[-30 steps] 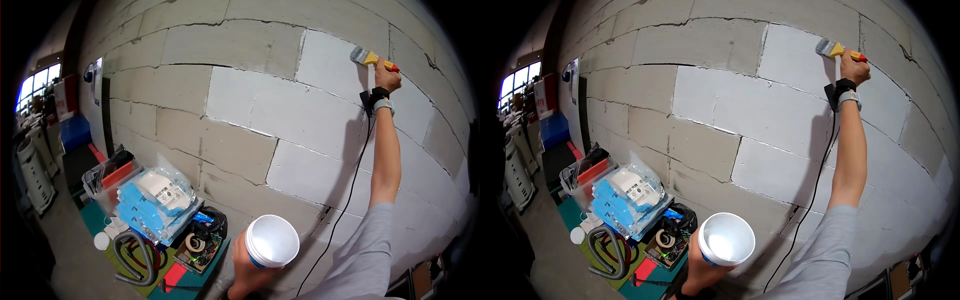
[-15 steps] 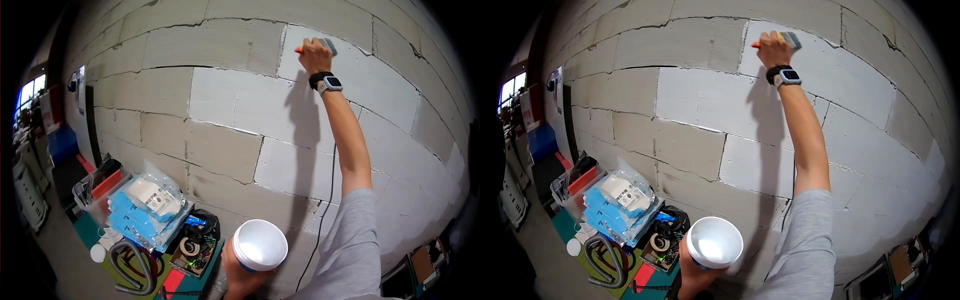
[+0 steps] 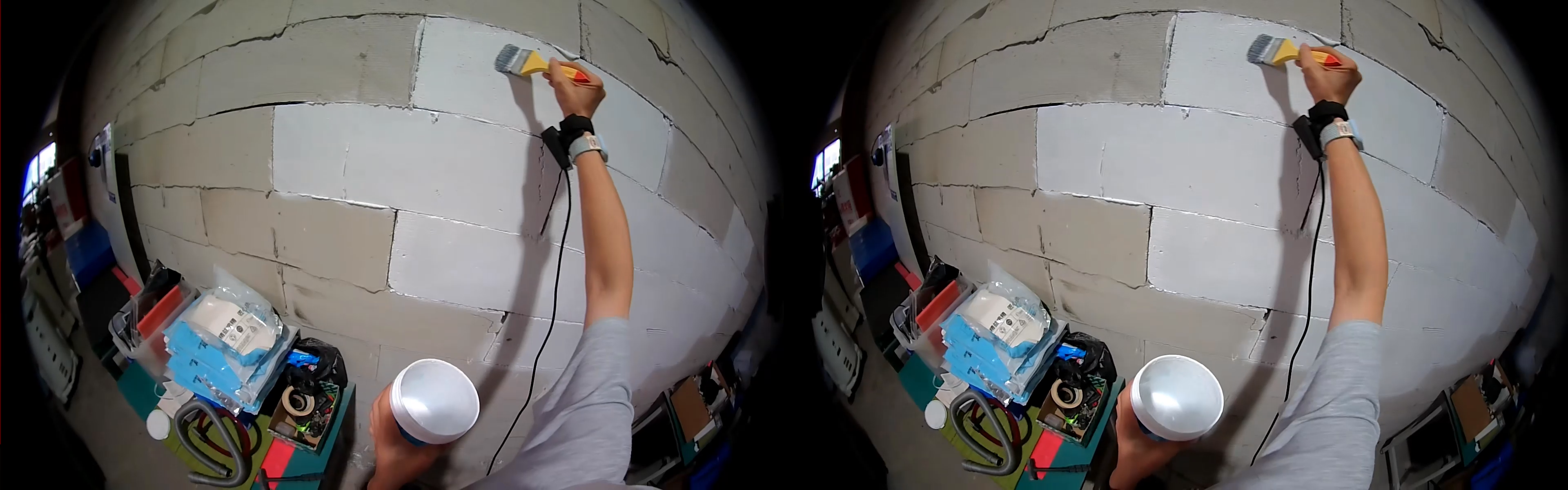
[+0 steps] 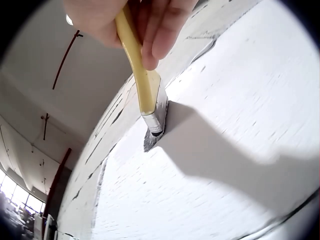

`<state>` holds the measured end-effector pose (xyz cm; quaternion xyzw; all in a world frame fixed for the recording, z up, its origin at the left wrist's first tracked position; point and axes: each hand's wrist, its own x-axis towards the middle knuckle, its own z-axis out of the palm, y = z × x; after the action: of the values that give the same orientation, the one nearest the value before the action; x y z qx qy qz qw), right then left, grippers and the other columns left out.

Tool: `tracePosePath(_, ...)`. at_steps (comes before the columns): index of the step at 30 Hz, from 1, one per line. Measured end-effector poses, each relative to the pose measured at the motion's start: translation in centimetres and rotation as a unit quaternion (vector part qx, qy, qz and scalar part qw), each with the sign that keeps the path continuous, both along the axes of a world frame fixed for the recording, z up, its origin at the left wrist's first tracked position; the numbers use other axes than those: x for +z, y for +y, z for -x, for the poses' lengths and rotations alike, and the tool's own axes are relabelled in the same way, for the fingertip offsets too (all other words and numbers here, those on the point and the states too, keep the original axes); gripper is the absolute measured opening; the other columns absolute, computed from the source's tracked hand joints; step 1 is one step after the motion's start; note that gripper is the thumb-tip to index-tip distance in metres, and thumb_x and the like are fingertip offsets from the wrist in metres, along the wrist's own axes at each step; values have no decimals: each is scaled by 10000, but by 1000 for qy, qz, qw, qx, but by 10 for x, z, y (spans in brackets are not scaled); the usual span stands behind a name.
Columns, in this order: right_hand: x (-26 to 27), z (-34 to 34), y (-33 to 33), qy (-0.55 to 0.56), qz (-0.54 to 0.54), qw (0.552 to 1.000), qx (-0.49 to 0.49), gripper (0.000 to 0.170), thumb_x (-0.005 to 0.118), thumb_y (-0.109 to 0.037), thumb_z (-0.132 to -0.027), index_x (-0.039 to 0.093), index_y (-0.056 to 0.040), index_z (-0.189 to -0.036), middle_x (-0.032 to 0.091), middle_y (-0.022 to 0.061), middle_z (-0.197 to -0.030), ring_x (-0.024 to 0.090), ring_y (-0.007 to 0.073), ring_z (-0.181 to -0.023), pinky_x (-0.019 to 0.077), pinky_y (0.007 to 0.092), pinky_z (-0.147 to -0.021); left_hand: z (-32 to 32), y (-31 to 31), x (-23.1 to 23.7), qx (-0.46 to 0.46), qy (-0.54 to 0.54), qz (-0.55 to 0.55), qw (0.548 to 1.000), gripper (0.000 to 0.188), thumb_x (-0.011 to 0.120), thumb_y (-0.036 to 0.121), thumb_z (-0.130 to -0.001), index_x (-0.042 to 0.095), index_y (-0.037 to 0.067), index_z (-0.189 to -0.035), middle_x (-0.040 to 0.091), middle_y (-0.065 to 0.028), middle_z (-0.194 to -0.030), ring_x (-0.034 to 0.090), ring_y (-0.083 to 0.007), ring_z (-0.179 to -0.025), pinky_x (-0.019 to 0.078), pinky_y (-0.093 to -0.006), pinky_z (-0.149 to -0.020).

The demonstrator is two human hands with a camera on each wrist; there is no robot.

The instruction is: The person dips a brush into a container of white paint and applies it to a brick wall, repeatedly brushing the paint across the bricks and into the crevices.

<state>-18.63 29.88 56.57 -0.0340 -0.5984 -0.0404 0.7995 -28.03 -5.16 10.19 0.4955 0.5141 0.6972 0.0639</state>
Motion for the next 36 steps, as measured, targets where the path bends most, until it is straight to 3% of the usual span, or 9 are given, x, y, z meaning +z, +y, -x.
tracePosePath(4,6,-57,10,34,-15,987,-157,199,753,-244,-806,788,-48,-821,745,92,-716,734,183,-672,578,264,-696,3,-11,-5,-3,-7,-29,1000,1059,973,152,-514,405,42,-1402,579,-137,-1271,603,-267,-1152,499,-418,-960)
tracePosePath(7,8,-79,-14,21,-83,932,-353,146,756,-231,-814,781,-89,-833,737,93,-746,725,241,-672,583,305,-671,7,-19,-6,17,1,-52,999,1065,973,154,-512,402,32,-1403,585,-141,-1261,609,-269,-1141,501,-414,-953)
tracePosePath(9,11,-85,-16,-9,-188,848,-495,127,752,-246,-834,763,-123,-861,721,89,-810,700,295,-671,582,358,-643,11,-27,-4,10,10,-26,1000,1078,976,162,-506,397,26,-1405,589,-139,-1252,614,-272,-1130,502,-416,-950)
tracePosePath(13,-8,-23,-9,-57,-129,830,-539,81,714,-191,-844,691,-114,-857,667,77,-823,695,303,-687,582,379,-597,9,-35,3,4,28,41,999,1104,988,189,-486,396,12,-1401,572,-144,-1264,597,-284,-1150,487,-424,-964)
tracePosePath(18,-61,101,-28,-146,-107,870,-459,178,756,-137,-695,668,-98,-845,633,95,-888,695,290,-705,592,392,-613,-1,-39,-8,10,-2,-13,1000,1099,992,197,-486,409,19,-1400,528,-150,-1302,553,-292,-1203,456,-433,-1000)
tracePosePath(24,-42,172,-85,-56,-179,980,-69,65,728,-168,-749,741,-105,-756,673,143,-713,664,353,-662,555,400,-668,-1,-37,-3,67,4,5,998,1097,990,175,-497,406,36,-1414,510,-147,-1314,537,-293,-1214,447,-437,-1013)
tracePosePath(29,-14,102,-25,34,57,997,35,151,767,-182,-735,785,-41,-788,741,117,-729,724,220,-635,591,317,-689,-6,-18,-2,61,-4,70,996,1088,982,143,-510,400,45,-1423,500,-141,-1319,522,-288,-1232,441,-432,-1022)
tracePosePath(32,-13,29,6,15,99,990,100,235,812,-226,-746,780,0,-800,737,83,-715,718,145,-620,597,276,-633,-14,3,-10,-15,-19,-17,1000,1090,979,137,-505,397,47,-1422,494,-136,-1317,518,-287,-1238,438,-433,-1028)
tracePosePath(36,-10,-63,6,6,61,995,-83,181,785,-211,-782,790,-35,-825,743,87,-724,728,172,-644,591,281,-671,-22,1,-9,-51,-6,-6,999,1076,968,148,-498,403,38,-1408,509,-142,-1326,560,-299,-1187,453,-442,-999)
